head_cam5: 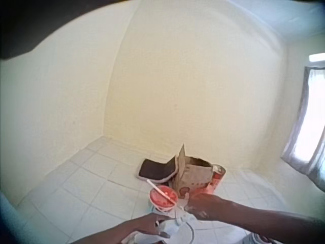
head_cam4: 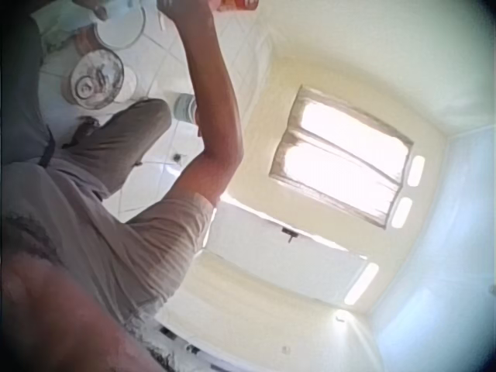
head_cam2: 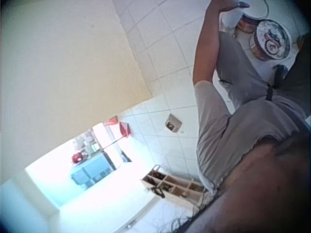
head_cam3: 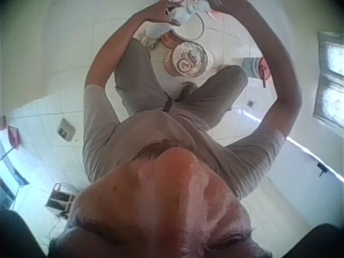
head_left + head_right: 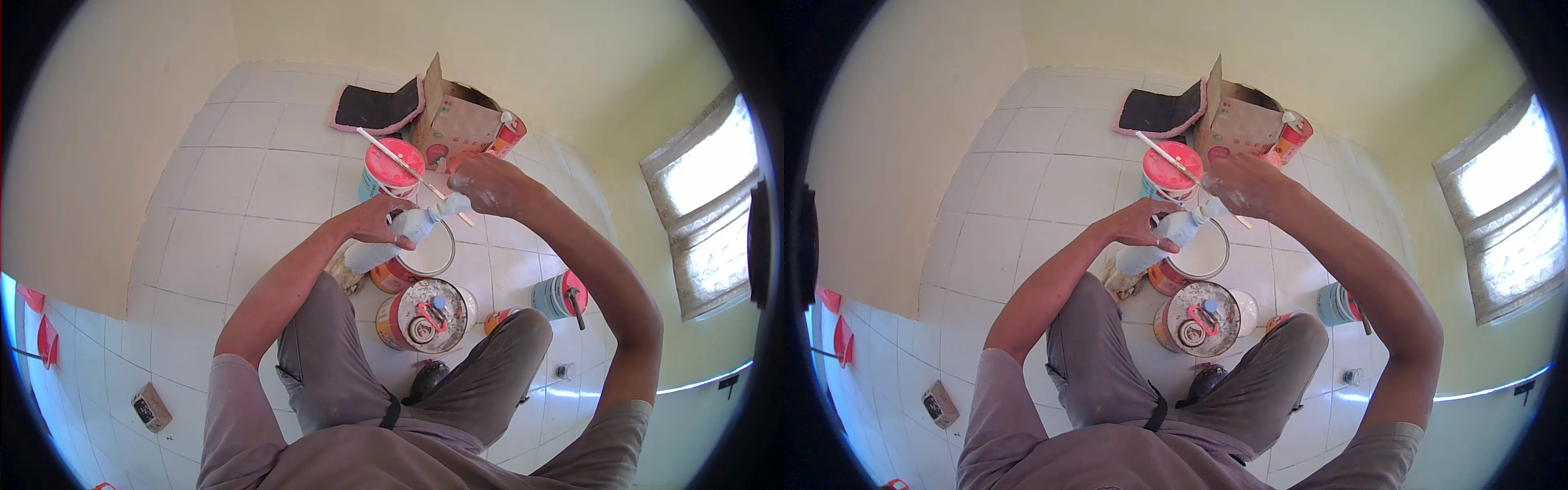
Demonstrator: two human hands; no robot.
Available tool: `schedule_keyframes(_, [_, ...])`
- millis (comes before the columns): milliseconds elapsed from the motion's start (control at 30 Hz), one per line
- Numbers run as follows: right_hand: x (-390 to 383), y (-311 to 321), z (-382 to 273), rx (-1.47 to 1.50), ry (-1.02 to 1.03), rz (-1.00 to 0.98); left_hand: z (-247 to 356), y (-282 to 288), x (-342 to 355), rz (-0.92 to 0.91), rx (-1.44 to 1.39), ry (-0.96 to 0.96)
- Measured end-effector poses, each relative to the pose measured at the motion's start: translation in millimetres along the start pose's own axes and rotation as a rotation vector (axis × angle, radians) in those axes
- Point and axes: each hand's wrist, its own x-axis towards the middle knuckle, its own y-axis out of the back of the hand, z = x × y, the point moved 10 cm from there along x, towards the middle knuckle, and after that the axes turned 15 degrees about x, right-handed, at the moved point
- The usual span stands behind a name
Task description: The person pours a white liquid from a plastic bottle into a paint can and stirs the mixture with a wooden stick.
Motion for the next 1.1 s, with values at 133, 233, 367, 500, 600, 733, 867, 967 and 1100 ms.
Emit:
schedule_keyframes(133, [3.0, 0.9, -4.1, -0.041, 0.001, -0.02, 1.6, 0.2, -0.7, -0.006, 0.006, -0.004])
schedule_keyframes(233, [3.8, -0.2, -6.3, -0.056, -0.003, -0.037, 1.6, -0.3, -0.5, -0.019, 0.0, 0.007])
schedule_keyframes(367, [7.0, -0.5, -7.1, -0.041, -0.025, -0.063, -0.1, -0.5, -0.1, -0.019, 0.016, 0.01])
schedule_keyframes(500, [6.7, -2.8, -5.0, -0.044, -0.007, -0.032, 0.4, 0.5, 0.5, -0.001, 0.036, -0.008])
schedule_keyframes(600, [6.9, -1.9, -6.6, -0.027, 0.015, -0.01, 0.2, 0.1, 0.1, -0.012, 0.026, 0.009])
schedule_keyframes(733, [7.1, -0.1, -13.3, -0.032, 0.042, 0.009, -1.2, -0.7, 0.6, -0.023, 0.019, 0.011])
schedule_keyframes(867, [11.9, -8.0, -10.1, -0.054, -0.021, -0.095, -0.6, -0.3, -0.5, -0.015, 0.004, 0.012])
schedule_keyframes(967, [13.4, -11.3, -10.4, -0.054, -0.048, -0.135, -1.2, -0.7, -0.2, -0.018, 0.008, -0.001])
schedule_keyframes(1100, [14.5, -12.1, -13.9, -0.099, -0.061, -0.152, -0.9, -0.4, -1.6, -0.019, 0.032, 0.012])
